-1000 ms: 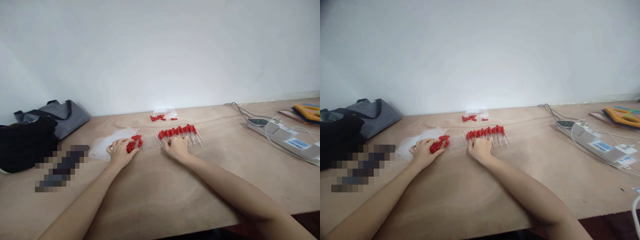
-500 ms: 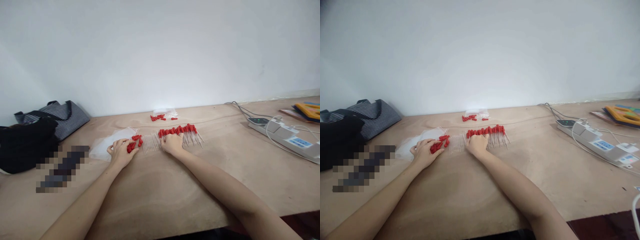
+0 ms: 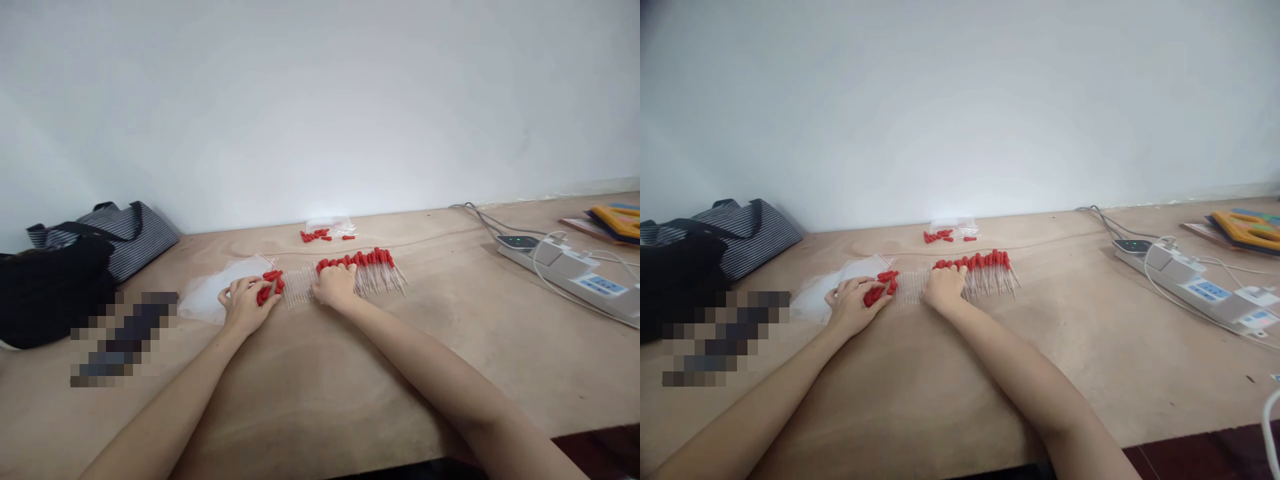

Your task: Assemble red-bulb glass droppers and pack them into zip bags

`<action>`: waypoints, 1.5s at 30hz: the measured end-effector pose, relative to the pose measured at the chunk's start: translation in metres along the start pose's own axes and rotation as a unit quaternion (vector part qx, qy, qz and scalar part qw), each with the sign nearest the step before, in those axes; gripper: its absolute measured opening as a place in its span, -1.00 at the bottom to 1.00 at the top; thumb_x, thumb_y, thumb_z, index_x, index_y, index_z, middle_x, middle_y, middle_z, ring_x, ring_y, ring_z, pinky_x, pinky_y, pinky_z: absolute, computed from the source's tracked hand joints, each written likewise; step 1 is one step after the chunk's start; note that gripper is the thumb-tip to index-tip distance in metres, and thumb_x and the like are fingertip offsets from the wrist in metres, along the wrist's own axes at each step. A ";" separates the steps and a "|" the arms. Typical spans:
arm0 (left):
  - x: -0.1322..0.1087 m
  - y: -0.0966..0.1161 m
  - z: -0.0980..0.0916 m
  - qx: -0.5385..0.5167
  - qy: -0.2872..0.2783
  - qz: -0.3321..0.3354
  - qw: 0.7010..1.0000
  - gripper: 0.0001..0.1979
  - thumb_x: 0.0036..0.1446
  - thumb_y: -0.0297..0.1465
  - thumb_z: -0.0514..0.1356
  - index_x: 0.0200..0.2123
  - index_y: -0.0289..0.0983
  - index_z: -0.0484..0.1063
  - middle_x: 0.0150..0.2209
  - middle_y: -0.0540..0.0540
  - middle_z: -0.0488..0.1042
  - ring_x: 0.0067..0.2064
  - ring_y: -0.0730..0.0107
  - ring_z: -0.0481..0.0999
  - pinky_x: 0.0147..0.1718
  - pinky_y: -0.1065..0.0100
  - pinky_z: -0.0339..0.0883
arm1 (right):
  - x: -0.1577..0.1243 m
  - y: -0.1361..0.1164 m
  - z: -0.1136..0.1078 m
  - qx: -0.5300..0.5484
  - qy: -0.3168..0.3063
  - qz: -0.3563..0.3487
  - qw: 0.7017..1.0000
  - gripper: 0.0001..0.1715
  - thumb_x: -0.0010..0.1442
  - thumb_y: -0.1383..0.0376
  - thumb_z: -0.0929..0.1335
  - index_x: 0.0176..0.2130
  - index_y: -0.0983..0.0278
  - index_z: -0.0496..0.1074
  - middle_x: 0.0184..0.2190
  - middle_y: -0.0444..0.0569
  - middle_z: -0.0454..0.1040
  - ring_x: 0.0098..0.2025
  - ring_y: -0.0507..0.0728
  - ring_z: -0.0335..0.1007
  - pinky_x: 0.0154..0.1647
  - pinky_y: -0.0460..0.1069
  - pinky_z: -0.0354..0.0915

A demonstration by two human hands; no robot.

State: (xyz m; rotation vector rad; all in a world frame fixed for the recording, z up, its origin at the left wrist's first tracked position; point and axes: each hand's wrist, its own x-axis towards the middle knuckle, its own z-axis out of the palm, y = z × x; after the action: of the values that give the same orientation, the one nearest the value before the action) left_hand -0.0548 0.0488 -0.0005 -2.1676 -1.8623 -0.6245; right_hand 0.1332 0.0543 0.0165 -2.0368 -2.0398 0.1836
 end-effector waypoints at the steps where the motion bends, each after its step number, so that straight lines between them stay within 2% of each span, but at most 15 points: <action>1: 0.000 0.002 0.001 0.000 0.006 0.006 1.000 -0.78 -0.04 -0.19 0.18 -0.34 -0.16 0.46 -0.13 -0.13 0.38 -0.04 0.08 0.22 -0.14 0.06 -0.07 | 0.002 -0.002 -0.001 0.003 -0.011 0.008 1.000 -0.69 0.04 0.20 0.25 -0.31 0.32 0.46 -0.27 0.16 0.46 -0.13 0.24 0.26 -0.09 0.15 -0.13; 5: 0.001 0.007 0.004 0.014 0.027 -0.002 1.000 -0.82 -0.01 -0.22 0.16 -0.42 -0.17 0.47 -0.14 -0.13 0.38 -0.03 0.11 0.22 -0.11 0.06 -0.09 | 0.008 -0.005 -0.001 0.009 -0.038 0.024 0.999 -0.73 0.00 0.24 0.27 -0.31 0.31 0.46 -0.30 0.14 0.47 -0.16 0.24 0.31 -0.07 0.17 -0.14; 8: 0.003 0.010 0.006 0.029 0.050 -0.011 0.998 -0.78 0.02 -0.17 0.13 -0.42 -0.18 0.46 -0.13 -0.14 0.37 -0.02 0.10 0.21 -0.11 0.05 -0.10 | 0.010 -0.007 0.000 0.013 -0.051 0.026 0.998 -0.74 -0.03 0.26 0.29 -0.31 0.31 0.45 -0.29 0.13 0.48 -0.16 0.25 0.32 -0.05 0.18 -0.14; 14: 0.008 0.018 0.008 0.043 0.077 -0.005 0.996 -0.76 0.00 -0.16 0.13 -0.43 -0.20 0.46 -0.11 -0.16 0.36 -0.01 0.10 0.20 -0.06 0.01 -0.15 | 0.008 -0.006 -0.003 0.022 -0.046 0.028 0.998 -0.70 -0.02 0.23 0.28 -0.28 0.33 0.43 -0.29 0.14 0.47 -0.16 0.24 0.31 -0.06 0.17 -0.13; 19: 0.009 0.018 0.012 0.036 0.114 0.007 0.993 -0.83 -0.01 -0.30 0.13 -0.51 -0.24 0.47 -0.15 -0.18 0.40 -0.03 0.08 0.24 -0.06 -0.03 -0.17 | 0.000 0.006 -0.007 0.055 0.030 -0.012 0.998 -0.72 0.05 0.22 0.21 -0.43 0.31 0.43 -0.36 0.07 0.47 -0.16 0.23 0.26 -0.13 0.13 -0.08; 22: 0.009 0.016 0.010 0.015 0.167 0.013 0.986 -0.86 -0.05 -0.35 0.15 -0.52 -0.26 0.47 -0.18 -0.18 0.43 -0.07 0.05 0.28 -0.07 -0.04 -0.14 | -0.012 0.024 -0.006 0.082 0.104 -0.059 0.989 -0.75 0.08 0.24 0.21 -0.47 0.30 0.39 -0.39 0.01 0.46 -0.20 0.18 0.25 -0.19 0.07 -0.07; 24: 0.005 0.019 0.005 -0.016 0.192 0.051 0.980 -0.87 -0.05 -0.36 0.15 -0.50 -0.26 0.47 -0.21 -0.17 0.44 -0.09 0.08 0.30 -0.08 -0.01 -0.09 | -0.023 0.042 -0.005 0.089 0.149 -0.101 0.980 -0.77 0.11 0.26 0.21 -0.45 0.31 0.36 -0.42 -0.02 0.46 -0.24 0.14 0.27 -0.17 0.06 -0.08; 26: -0.003 0.025 -0.003 -0.064 0.165 0.135 0.975 -0.88 -0.04 -0.37 0.14 -0.47 -0.23 0.47 -0.22 -0.13 0.44 -0.11 0.13 0.32 -0.10 0.06 -0.02 | -0.035 0.062 -0.003 0.093 0.177 -0.152 0.968 -0.81 0.13 0.30 0.19 -0.40 0.30 0.34 -0.42 -0.04 0.46 -0.28 0.10 0.28 -0.12 0.07 -0.11; 29: -0.016 0.037 -0.013 -0.130 0.055 0.270 0.952 -0.89 -0.04 -0.38 0.12 -0.46 -0.19 0.46 -0.21 -0.09 0.43 -0.10 0.17 0.32 -0.09 0.09 0.01 | -0.052 0.091 -0.002 0.104 0.194 -0.202 0.954 -0.83 0.14 0.34 0.18 -0.32 0.28 0.33 -0.44 -0.06 0.47 -0.30 0.09 0.30 -0.11 0.06 -0.10; 31: -0.024 0.045 -0.017 -0.158 -0.004 0.310 0.937 -0.89 -0.05 -0.40 0.11 -0.47 -0.19 0.44 -0.21 -0.07 0.43 -0.12 0.19 0.33 -0.08 0.08 0.01 | -0.061 0.105 -0.003 0.119 0.192 -0.218 0.949 -0.79 0.14 0.34 0.18 -0.22 0.27 0.32 -0.47 -0.07 0.47 -0.31 0.09 0.31 -0.12 0.06 -0.09; 34: -0.031 0.052 -0.018 -0.187 -0.047 0.305 0.933 -0.90 -0.07 -0.42 0.13 -0.43 -0.22 0.42 -0.21 -0.09 0.42 -0.15 0.21 0.36 -0.11 0.08 0.07 | -0.069 0.114 -0.003 0.140 0.190 -0.215 0.948 -0.81 0.12 0.34 0.20 -0.23 0.25 0.32 -0.49 -0.10 0.46 -0.33 0.08 0.32 -0.11 0.06 -0.08; 38: -0.035 0.056 -0.009 -0.220 -0.064 0.270 0.935 -0.76 -0.04 -0.30 0.18 -0.28 -0.28 0.42 -0.27 -0.13 0.42 -0.23 0.25 0.39 -0.22 0.19 0.23 | -0.070 0.110 -0.001 0.172 0.183 -0.215 0.944 -0.89 0.12 0.34 0.21 -0.34 0.26 0.31 -0.45 -0.12 0.46 -0.36 0.04 0.34 -0.09 0.06 -0.10; 42: -0.040 0.059 0.002 -0.263 -0.068 0.260 0.927 -0.84 0.08 -0.34 0.10 -0.33 -0.25 0.45 -0.41 -0.06 0.41 -0.35 0.39 0.40 -0.35 0.35 0.28 | -0.070 0.104 0.004 0.177 0.157 -0.250 0.939 -0.90 0.14 0.34 0.21 -0.36 0.26 0.30 -0.47 -0.15 0.44 -0.41 0.01 0.32 -0.09 0.06 -0.11; 45: -0.041 0.063 0.003 -0.276 -0.065 0.244 0.927 -0.85 0.12 -0.38 0.06 -0.35 -0.23 0.43 -0.41 -0.03 0.43 -0.33 0.40 0.40 -0.32 0.35 0.27 | -0.073 0.101 0.005 0.173 0.149 -0.280 0.932 -0.88 0.16 0.36 0.20 -0.32 0.26 0.32 -0.44 -0.13 0.45 -0.40 0.01 0.31 -0.09 0.06 -0.12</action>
State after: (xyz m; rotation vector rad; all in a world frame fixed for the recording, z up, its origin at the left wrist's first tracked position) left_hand 0.0030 0.0026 -0.0149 -2.9450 -1.1886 -0.9935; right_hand 0.2282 -0.0169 -0.0213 -1.1432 -2.1127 0.1040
